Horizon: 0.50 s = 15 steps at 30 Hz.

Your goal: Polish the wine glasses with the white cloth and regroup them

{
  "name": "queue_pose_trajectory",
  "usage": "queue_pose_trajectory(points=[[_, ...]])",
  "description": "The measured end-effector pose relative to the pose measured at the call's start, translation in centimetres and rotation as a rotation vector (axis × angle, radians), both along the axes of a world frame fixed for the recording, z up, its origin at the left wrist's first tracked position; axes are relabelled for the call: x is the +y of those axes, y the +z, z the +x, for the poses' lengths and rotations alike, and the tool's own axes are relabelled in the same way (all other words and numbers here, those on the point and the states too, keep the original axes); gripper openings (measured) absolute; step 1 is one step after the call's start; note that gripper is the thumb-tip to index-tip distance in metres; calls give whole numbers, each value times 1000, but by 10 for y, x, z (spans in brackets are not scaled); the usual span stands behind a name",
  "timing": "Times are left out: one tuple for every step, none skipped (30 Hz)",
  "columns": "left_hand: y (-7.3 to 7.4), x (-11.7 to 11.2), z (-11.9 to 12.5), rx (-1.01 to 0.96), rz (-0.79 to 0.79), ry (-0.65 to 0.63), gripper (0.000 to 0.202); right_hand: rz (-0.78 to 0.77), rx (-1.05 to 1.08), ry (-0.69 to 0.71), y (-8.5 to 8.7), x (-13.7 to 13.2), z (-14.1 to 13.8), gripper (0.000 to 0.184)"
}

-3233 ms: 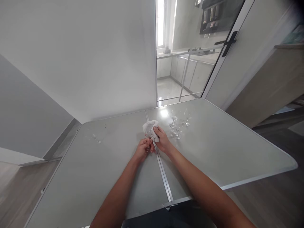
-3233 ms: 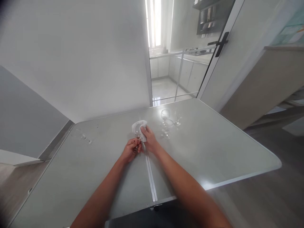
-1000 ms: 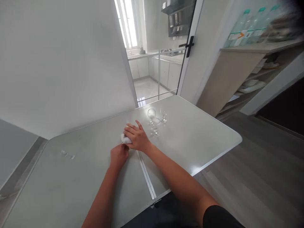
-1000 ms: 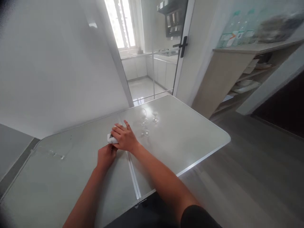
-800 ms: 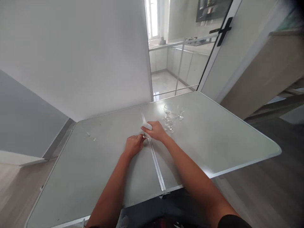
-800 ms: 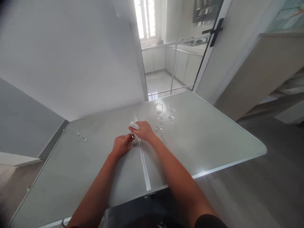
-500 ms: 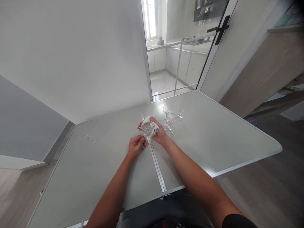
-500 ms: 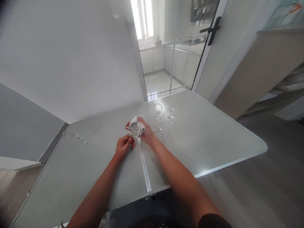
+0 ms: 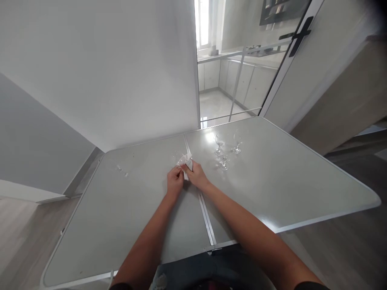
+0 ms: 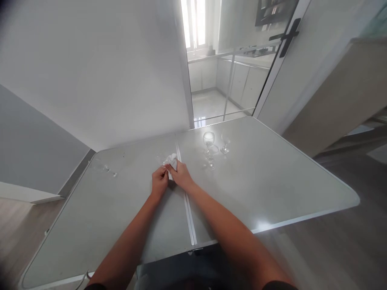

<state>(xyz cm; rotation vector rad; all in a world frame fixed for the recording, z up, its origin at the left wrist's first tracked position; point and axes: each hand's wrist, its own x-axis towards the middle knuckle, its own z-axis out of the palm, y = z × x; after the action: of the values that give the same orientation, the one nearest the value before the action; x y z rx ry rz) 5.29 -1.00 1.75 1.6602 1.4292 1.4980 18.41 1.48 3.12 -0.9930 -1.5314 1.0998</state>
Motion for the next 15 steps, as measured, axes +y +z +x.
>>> queue_pose_trajectory(points=[[-1,0,-1,-5,-6,14,38,-7,-2,25,1,-1,0,43],[-3,0,-2,-32,-26,28,38,-16,5,62,1,-2,0,44],[-5,0,-4,-77,-56,42,37,-29,20,107,1,-3,-1,46],[-7,1,-6,-131,-85,61,36,-50,46,152,1,-4,-1,47],[-10,3,-9,-181,-105,90,34,-83,86,187,1,-5,-2,49],[-12,5,-10,-227,-108,129,32,-129,141,211,0,-5,-3,52],[-13,8,-12,-272,-99,160,30,-185,207,231,0,-4,-3,55],[-14,11,-12,-325,-81,171,29,-242,276,257,0,-4,-4,58],[-13,13,-12,-393,-62,157,30,-291,336,291,-1,-2,-4,59],[-12,14,-11,-474,-60,112,35,-329,382,327,-1,-1,-5,58],[-10,15,-10,-562,-79,38,43,-356,412,356,-2,0,-6,57],[-7,14,-8,-647,-113,-52,52,-374,426,372,-2,1,-6,56],[-3,12,-6,-718,-152,-143,58,-383,429,369,-3,1,-7,55],[1,10,-5,-774,-188,-218,62,-393,427,351,-4,2,-7,55],[4,7,-4,-816,-216,-278,62,-408,418,337,-5,2,-7,55]])
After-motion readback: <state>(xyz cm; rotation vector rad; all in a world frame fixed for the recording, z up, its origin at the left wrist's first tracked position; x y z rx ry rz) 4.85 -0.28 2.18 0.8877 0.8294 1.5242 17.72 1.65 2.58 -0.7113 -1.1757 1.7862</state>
